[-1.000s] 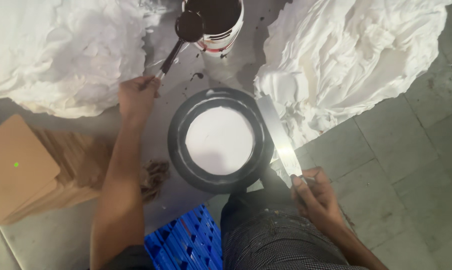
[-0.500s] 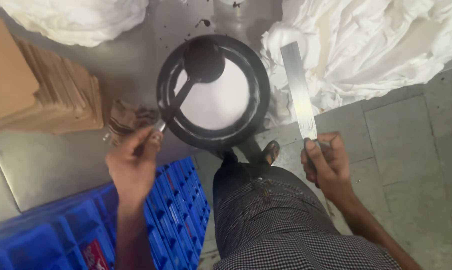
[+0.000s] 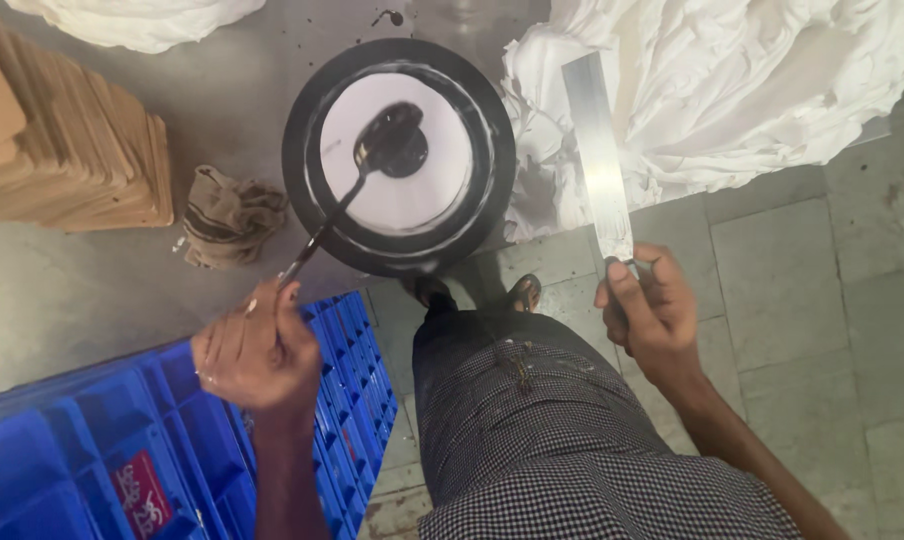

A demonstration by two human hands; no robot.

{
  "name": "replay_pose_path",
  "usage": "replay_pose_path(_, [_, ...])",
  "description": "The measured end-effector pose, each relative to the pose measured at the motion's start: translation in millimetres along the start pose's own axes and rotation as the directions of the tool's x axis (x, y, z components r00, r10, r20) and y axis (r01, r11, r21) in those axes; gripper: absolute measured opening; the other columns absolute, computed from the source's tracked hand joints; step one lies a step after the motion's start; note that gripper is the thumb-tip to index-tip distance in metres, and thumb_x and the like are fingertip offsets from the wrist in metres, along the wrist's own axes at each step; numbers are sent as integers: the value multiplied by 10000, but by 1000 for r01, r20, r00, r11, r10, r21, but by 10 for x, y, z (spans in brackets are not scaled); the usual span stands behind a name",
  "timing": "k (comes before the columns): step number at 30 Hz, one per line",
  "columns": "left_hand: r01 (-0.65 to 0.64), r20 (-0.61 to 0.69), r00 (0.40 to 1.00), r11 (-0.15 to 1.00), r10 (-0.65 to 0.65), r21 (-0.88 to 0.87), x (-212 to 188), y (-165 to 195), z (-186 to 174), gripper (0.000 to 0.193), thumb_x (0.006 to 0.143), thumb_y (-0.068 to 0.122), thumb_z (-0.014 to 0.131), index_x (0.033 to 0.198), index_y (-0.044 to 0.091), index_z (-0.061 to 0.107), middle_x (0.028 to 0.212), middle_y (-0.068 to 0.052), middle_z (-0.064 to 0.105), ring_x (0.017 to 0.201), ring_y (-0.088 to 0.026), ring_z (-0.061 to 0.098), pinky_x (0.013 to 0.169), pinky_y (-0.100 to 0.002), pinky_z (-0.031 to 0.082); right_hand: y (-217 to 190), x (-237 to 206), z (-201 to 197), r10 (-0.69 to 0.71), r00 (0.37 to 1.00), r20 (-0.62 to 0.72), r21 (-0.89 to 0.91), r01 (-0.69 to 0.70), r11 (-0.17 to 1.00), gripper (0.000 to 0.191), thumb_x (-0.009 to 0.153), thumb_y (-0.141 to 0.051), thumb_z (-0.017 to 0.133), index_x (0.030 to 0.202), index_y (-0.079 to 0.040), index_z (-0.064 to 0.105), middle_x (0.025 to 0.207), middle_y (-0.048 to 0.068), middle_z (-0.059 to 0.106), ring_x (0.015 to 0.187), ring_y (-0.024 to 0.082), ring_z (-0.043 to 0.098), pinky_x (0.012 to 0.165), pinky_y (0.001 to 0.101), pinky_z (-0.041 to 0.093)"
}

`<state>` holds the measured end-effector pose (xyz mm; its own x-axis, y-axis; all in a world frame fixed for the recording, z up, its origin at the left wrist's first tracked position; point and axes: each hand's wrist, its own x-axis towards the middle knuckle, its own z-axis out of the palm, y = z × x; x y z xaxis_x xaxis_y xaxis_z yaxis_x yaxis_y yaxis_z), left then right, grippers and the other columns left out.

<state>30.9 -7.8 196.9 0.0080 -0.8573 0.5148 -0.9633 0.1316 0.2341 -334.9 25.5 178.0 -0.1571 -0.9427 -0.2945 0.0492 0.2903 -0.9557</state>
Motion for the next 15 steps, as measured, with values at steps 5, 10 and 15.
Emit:
replay_pose_path(5, [696, 509, 718, 478, -474, -536, 236, -178, 179, 206, 981, 167, 750, 1127, 24, 771, 786, -5, 635, 658, -74, 520, 575, -242, 390, 11, 104, 133, -50, 998, -32, 15, 51, 999, 188, 1082, -204, 536, 1169, -37, 542, 893, 65, 672, 526, 61, 492, 401, 221, 361])
replay_pose_path(10, [853, 804, 515, 266, -298, -448, 774, -761, 543, 203, 967, 188, 705, 967, -7, 760, 695, -34, 613, 539, -91, 500, 476, -228, 368, 2, 181, 326, 1, 988, -155, -55, -10, 998, 233, 1079, -198, 508, 1215, -16, 558, 1011, 90, 722, 594, 76, 552, 429, 227, 397])
replay_pose_path(15, [837, 829, 514, 340, -221, -428, 2375, -646, 1414, 165, 929, 190, 731, 812, 76, 708, 637, 6, 591, 460, -81, 479, 392, -251, 318, -26, 232, 631, 13, 969, -245, -67, -31, 997, 419, 1066, -162, 499, 1464, -32, 526, 1101, 79, 720, 716, 98, 588, 573, 233, 469])
